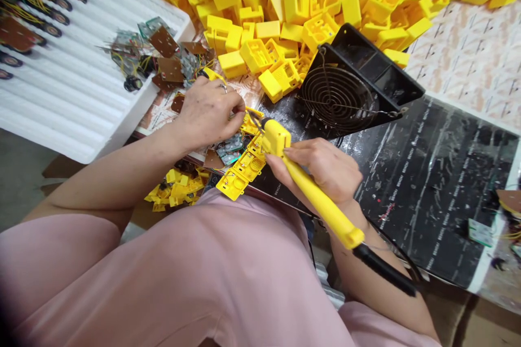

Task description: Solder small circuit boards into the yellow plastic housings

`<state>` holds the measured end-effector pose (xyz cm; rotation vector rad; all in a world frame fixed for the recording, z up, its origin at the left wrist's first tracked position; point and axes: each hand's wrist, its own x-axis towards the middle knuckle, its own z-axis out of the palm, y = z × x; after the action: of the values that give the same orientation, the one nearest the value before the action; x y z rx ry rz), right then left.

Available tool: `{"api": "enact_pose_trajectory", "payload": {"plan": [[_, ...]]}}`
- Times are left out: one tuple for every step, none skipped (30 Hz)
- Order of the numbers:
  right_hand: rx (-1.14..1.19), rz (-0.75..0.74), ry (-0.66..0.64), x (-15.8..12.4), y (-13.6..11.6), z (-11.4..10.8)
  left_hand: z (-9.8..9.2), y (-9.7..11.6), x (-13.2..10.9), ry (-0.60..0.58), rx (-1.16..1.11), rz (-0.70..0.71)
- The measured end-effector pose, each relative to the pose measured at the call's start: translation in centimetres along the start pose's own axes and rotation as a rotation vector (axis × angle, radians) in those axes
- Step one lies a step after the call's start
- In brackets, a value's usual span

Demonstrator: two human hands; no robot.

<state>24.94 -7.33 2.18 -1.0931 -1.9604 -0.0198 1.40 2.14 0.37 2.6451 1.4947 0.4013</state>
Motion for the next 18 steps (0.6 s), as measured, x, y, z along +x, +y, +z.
{"api": "enact_pose_trajectory", "payload": {"plan": [[-0.014, 0.026, 0.021, -0.1, 0.1, -0.2, 0.0, 0.0, 0.0, -0.002, 0.002, 0.002], [-0.034, 0.051, 0.038, -0.3, 0.2, -0.4, 0.0, 0.0, 0.0, -0.007, 0.006, 0.005], [-0.045, 0.061, 0.049, -0.4, 0.3, -0.4, 0.0, 0.0, 0.0, -0.011, 0.009, 0.007], [-0.040, 0.056, 0.051, -0.6, 0.4, -0.5, 0.0, -0.1, 0.0, -0.013, 0.012, 0.009], [-0.019, 0.042, 0.049, -0.6, 0.4, -0.4, 0.0, -0.1, 0.0, -0.013, 0.017, 0.010], [0.009, 0.031, 0.042, -0.7, 0.4, -0.4, 0.0, -0.1, -0.1, -0.015, 0.022, 0.009], [0.037, 0.020, 0.042, -0.6, 0.4, -0.2, -0.1, -0.1, -0.1, -0.016, 0.029, 0.006], [0.056, 0.010, 0.041, -0.6, 0.4, -0.1, -0.1, -0.1, -0.1, -0.018, 0.034, 0.002], [0.062, 0.000, 0.033, -0.5, 0.3, 0.0, -0.1, -0.1, -0.1, -0.021, 0.040, -0.002], [0.054, -0.003, 0.027, -0.4, 0.2, 0.2, -0.1, -0.2, -0.2, -0.023, 0.045, -0.005], [0.038, -0.007, 0.019, -0.3, 0.2, 0.3, -0.1, -0.2, -0.2, -0.023, 0.050, -0.005], [0.021, -0.010, 0.009, -0.2, 0.1, 0.5, 0.0, -0.3, -0.2, -0.023, 0.055, -0.001], [0.002, -0.004, -0.004, -0.1, 0.1, 0.6, 0.0, -0.3, -0.2, -0.020, 0.058, 0.005], [-0.008, -0.004, -0.009, 0.0, 0.1, 0.7, 0.1, -0.4, -0.2, -0.014, 0.060, 0.013], [-0.007, -0.009, -0.010, 0.0, 0.1, 0.8, 0.2, -0.4, -0.2, -0.005, 0.059, 0.022], [0.000, -0.018, -0.013, 0.1, 0.2, 0.9, 0.3, -0.5, -0.2, 0.008, 0.054, 0.032], [0.007, -0.029, -0.022, 0.2, 0.2, 0.9, 0.4, -0.6, -0.2, 0.021, 0.047, 0.043], [0.013, -0.037, -0.033, 0.3, 0.2, 0.9, 0.5, -0.6, -0.2, 0.031, 0.037, 0.054]]}}
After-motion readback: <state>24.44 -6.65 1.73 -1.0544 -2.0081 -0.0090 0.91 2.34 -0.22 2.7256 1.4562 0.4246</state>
